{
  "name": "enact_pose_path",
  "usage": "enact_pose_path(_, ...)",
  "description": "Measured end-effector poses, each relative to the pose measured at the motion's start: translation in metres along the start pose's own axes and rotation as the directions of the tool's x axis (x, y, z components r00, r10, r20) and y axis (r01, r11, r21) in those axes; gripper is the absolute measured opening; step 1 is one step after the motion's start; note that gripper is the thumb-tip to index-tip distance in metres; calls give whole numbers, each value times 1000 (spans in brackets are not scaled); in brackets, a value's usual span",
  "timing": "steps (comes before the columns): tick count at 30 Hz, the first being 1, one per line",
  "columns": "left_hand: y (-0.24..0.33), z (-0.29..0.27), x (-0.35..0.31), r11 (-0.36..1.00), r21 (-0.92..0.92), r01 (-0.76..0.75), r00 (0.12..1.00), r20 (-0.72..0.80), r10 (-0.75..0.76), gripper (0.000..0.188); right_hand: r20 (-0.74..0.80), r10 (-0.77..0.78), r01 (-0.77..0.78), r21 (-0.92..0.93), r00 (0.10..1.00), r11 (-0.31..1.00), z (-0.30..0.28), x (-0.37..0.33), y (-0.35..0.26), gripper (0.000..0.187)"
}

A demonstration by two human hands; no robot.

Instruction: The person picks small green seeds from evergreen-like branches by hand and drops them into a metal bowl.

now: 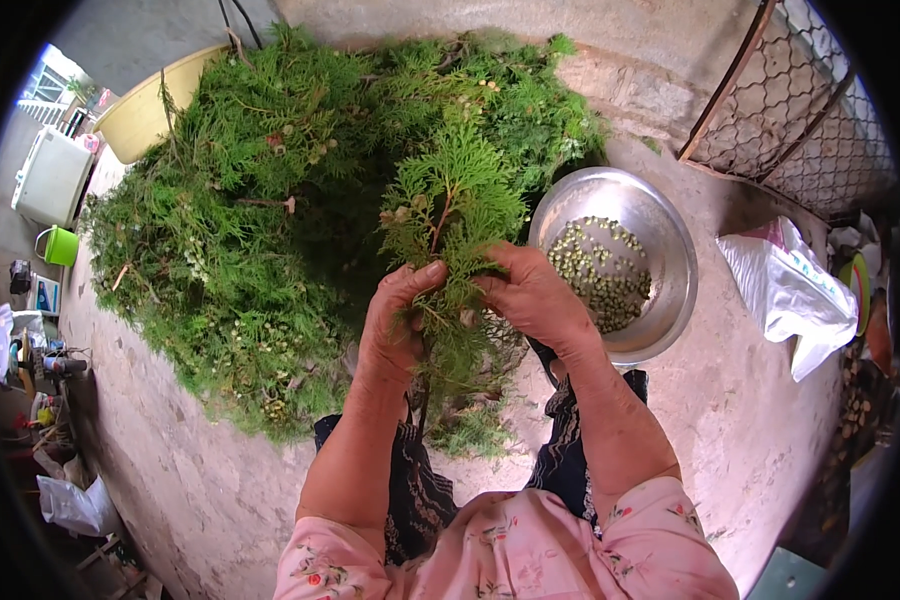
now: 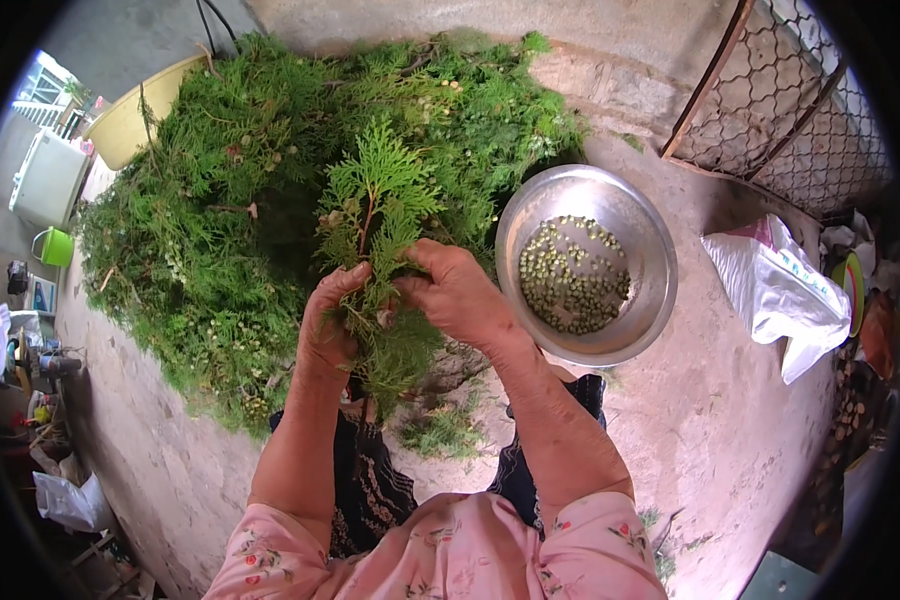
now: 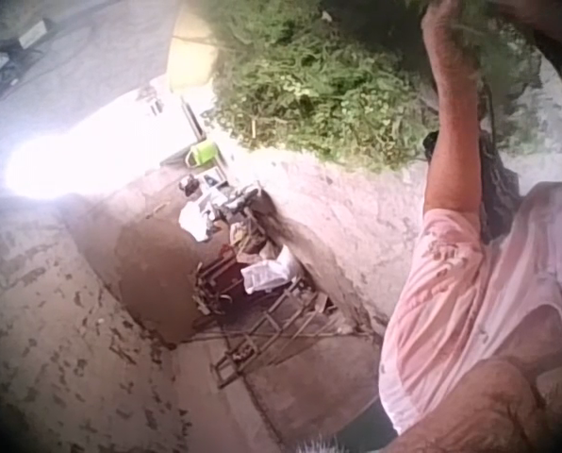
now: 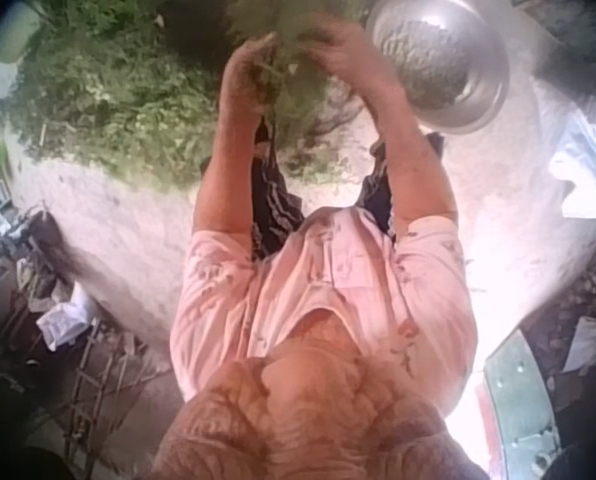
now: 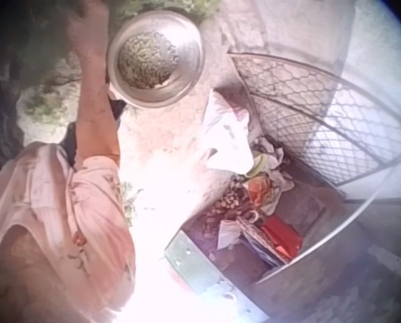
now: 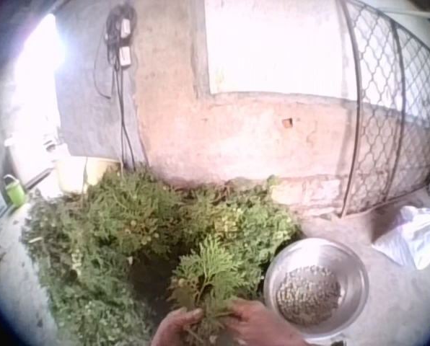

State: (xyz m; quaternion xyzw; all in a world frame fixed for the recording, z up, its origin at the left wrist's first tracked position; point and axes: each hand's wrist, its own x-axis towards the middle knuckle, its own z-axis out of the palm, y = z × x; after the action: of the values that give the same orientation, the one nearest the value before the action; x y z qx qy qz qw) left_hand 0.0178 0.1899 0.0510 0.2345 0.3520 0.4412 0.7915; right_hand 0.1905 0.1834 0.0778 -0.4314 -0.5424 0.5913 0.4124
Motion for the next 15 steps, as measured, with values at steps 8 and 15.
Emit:
enact_pose_path(8,-2,23,-13,978,205,30,940,-339,42,20,-110,-339,151,-740,934,656,-25,0,32,9)
enact_pose_path(15,6,20,-12,994,6,-107,966,-237,105,13,-352,189,-94,270,917,958,-24,4,-13,6)
